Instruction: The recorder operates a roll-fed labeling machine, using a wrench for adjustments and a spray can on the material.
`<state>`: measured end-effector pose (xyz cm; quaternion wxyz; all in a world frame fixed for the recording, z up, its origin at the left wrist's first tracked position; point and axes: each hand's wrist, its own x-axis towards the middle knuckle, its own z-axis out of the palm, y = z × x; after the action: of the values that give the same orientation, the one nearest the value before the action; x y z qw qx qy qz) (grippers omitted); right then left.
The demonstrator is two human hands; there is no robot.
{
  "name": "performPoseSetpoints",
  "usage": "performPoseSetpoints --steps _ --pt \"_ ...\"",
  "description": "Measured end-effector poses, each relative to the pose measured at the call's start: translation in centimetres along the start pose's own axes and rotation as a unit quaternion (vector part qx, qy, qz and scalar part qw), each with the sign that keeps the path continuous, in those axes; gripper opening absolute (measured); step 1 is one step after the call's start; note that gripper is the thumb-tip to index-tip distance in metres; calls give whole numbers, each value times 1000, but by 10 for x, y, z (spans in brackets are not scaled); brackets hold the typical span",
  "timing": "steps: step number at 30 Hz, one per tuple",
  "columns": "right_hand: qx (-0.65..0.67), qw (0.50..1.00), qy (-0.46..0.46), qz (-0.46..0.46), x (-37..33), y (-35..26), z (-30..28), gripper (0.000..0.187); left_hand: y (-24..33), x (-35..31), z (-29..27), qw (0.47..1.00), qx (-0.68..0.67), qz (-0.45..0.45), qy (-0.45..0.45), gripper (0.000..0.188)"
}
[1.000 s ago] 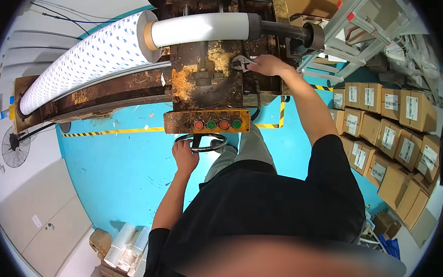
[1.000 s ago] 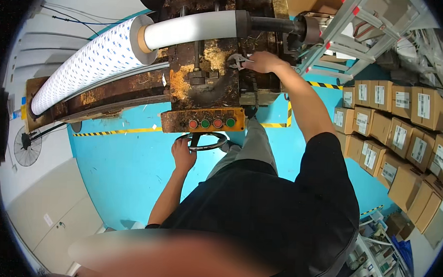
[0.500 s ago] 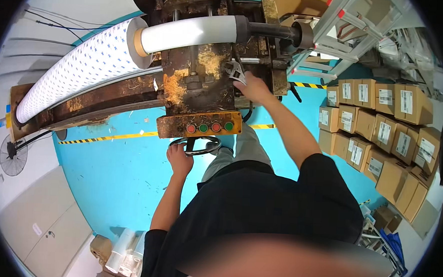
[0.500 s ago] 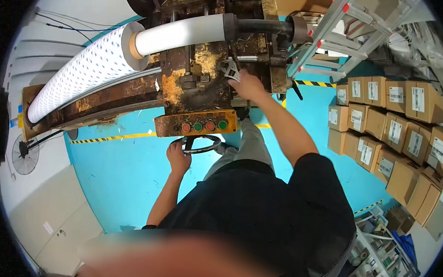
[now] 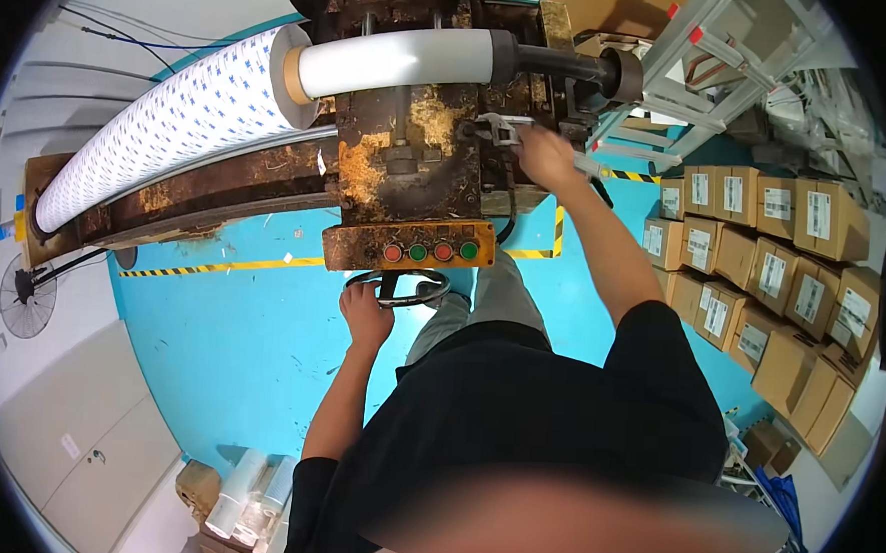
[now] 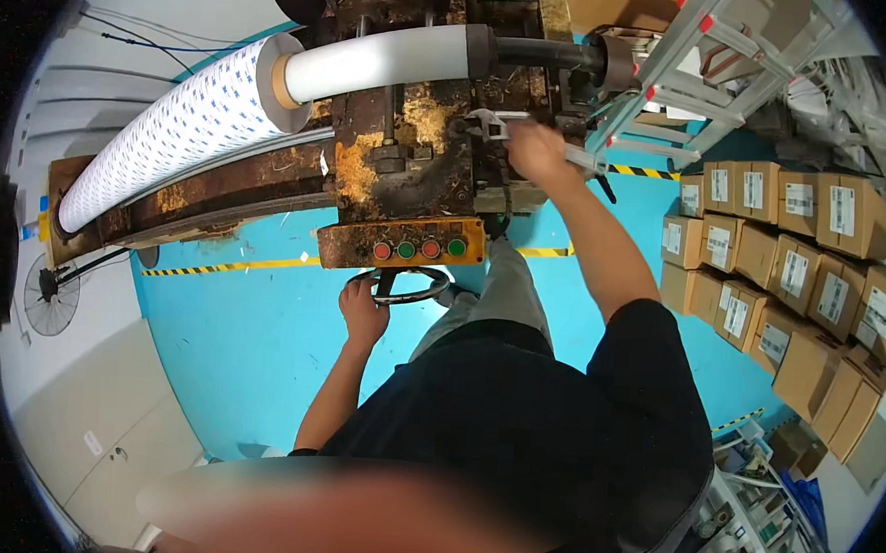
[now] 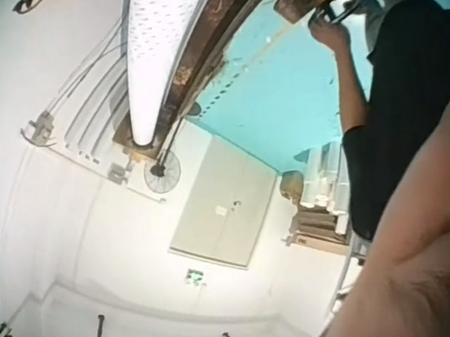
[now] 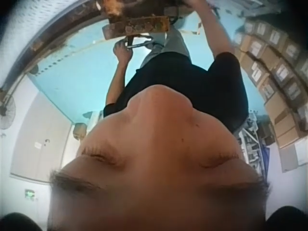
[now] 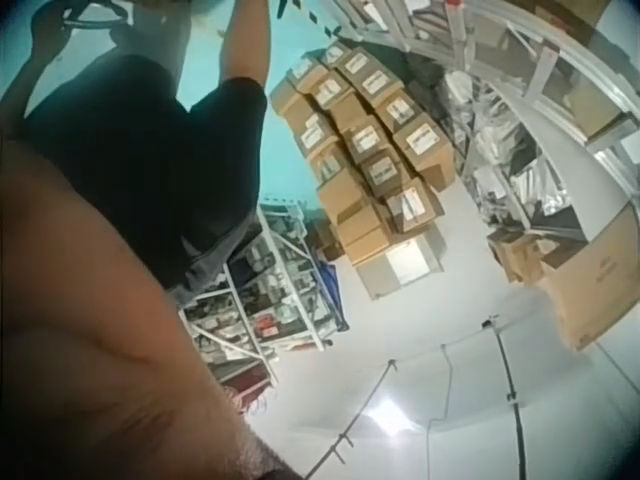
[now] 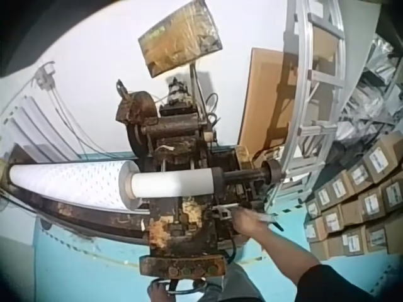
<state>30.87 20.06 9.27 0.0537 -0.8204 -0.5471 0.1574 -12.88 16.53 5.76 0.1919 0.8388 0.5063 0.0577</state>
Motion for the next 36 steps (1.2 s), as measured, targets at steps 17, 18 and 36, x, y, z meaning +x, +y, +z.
performPoseSetpoints --steps 17,18,36 --pt "-84 986 -70 -128 38 2 -3 37 1 -3 -2 1000 1 2 -1 34" --pt "-84 986 -71 -129 38 1 -11 37 1 -3 -2 1000 1 1 0 34" --pt "17 996 -60 65 -18 -33 8 41 8 2 -4 999 3 -35 -23 34"
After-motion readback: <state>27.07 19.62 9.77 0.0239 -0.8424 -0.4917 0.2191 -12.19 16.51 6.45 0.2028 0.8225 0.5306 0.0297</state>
